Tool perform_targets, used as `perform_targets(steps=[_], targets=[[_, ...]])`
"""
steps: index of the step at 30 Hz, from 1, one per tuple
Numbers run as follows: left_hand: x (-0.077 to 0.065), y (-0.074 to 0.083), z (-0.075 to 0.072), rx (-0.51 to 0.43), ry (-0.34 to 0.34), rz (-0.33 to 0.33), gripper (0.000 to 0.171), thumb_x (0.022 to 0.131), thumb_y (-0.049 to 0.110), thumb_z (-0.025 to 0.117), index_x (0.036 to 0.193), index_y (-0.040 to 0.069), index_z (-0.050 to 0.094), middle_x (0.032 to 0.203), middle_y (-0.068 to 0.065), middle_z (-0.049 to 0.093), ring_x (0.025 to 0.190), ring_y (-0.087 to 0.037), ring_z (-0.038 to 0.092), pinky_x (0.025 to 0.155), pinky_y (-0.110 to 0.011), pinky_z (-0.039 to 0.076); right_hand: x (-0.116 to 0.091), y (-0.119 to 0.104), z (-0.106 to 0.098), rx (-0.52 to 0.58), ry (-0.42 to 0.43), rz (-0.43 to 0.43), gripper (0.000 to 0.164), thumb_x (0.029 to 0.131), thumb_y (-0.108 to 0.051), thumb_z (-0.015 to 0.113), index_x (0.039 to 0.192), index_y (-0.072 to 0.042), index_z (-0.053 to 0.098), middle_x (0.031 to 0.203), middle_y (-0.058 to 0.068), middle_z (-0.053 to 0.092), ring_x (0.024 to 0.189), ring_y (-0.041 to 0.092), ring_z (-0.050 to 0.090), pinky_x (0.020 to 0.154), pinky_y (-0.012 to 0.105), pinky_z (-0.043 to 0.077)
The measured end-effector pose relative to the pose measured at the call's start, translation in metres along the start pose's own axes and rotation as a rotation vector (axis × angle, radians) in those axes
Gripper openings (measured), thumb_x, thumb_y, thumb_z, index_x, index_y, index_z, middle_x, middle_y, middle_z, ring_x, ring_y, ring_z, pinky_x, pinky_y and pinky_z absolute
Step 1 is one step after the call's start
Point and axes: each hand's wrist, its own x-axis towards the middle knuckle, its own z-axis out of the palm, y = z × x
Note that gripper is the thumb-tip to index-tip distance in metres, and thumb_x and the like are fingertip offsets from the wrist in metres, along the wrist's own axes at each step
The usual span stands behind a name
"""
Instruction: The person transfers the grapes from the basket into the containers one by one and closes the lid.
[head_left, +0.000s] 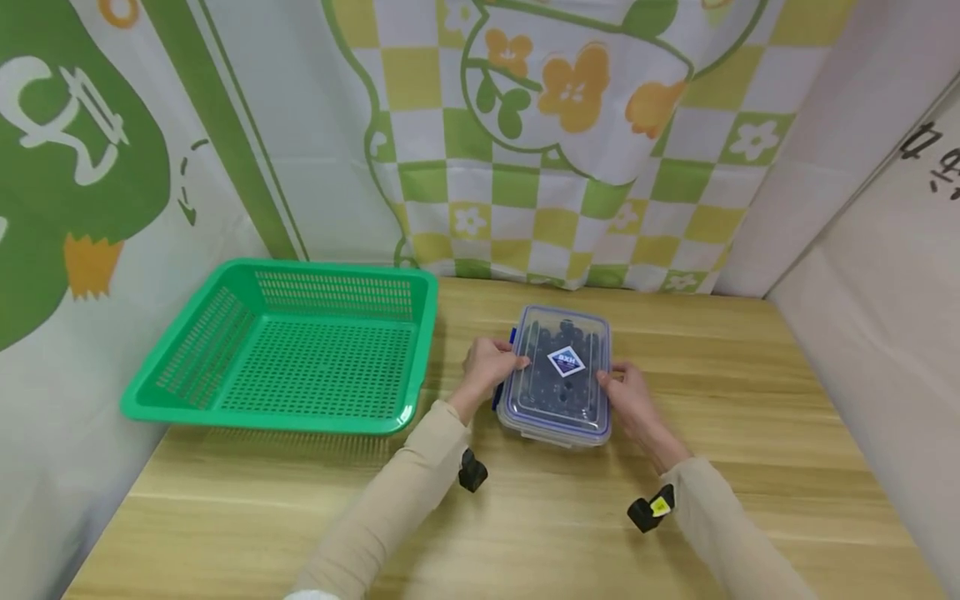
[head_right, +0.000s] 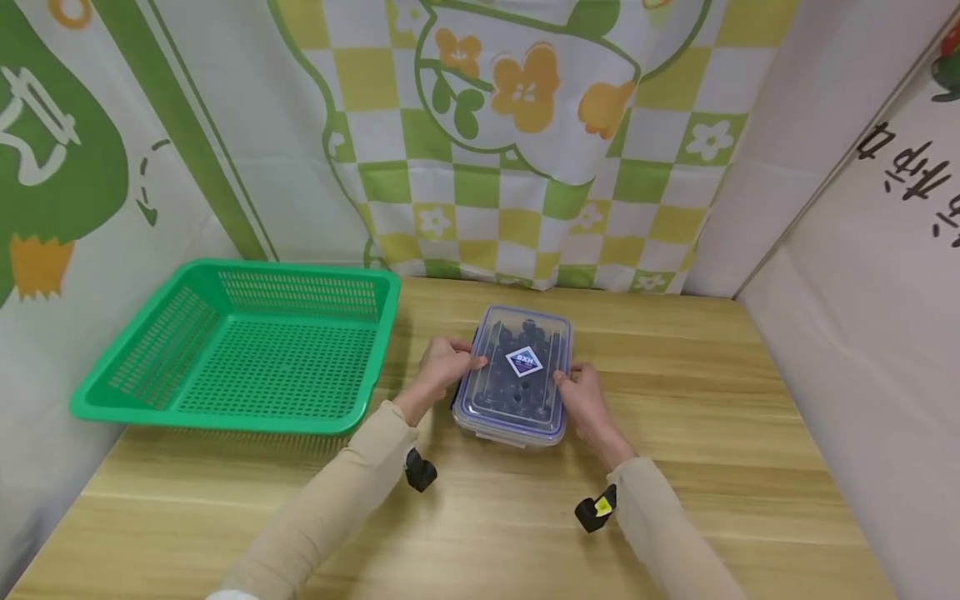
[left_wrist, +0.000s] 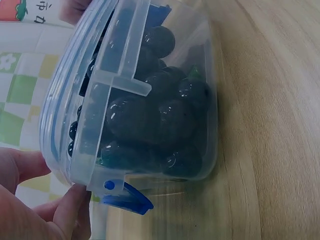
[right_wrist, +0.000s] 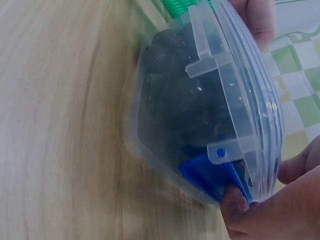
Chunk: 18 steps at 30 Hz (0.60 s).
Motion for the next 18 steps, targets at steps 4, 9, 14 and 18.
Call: perform_targets(steps=[4,9,14,18], targets=[[0.004,-0.001,0.001,-0.020,-0.018,-0.029,0.037,0.070,0.018,0.079,0.103,0.004,0.068,0.111,-0.010,0.068,0.102,-0.028,0.060,0.092,-0.037,0.047,0.003,0.002,-0.004,0.019,-0.057,0.015,0.049,0.097,-0.008,0.041,0.134,0.020,0.027,0.097,0.012,0.056,0.070,0.000,0.054,0.067,0.014,0.048],[0.004,-0.003,-0.001,-0.065,-0.067,-0.028,0.038,0.073,0.014,0.076,0.106,0.000,0.066,0.114,-0.013,0.066,0.100,-0.026,0.061,0.088,-0.035,0.051,0.006,0.004,-0.010,0.051,-0.160,0.032,0.051,0.098,-0.010,0.040,0.135,0.021,0.026,0.099,0.012,0.061,0.076,0.001,0.058,0.074,0.016,0.050],[0.006,-0.007,-0.003,-0.183,-0.150,0.002,0.034,0.077,0.007,0.071,0.107,-0.006,0.063,0.109,-0.018,0.066,0.075,-0.015,0.061,0.069,-0.023,0.051,0.005,0.002,-0.011,0.041,-0.190,0.093,0.057,0.099,-0.017,0.041,0.140,0.016,0.019,0.100,0.006,0.061,0.078,0.001,0.060,0.079,0.022,0.051],[0.010,-0.010,-0.003,-0.256,-0.197,-0.009,0.033,0.079,0.004,0.069,0.109,-0.009,0.062,0.099,-0.019,0.067,0.060,-0.007,0.054,0.056,-0.018,0.046,0.004,0.003,-0.011,0.091,-0.224,0.137,0.059,0.099,-0.022,0.042,0.141,0.013,0.020,0.084,-0.007,0.063,0.075,0.002,0.061,0.076,0.025,0.050]])
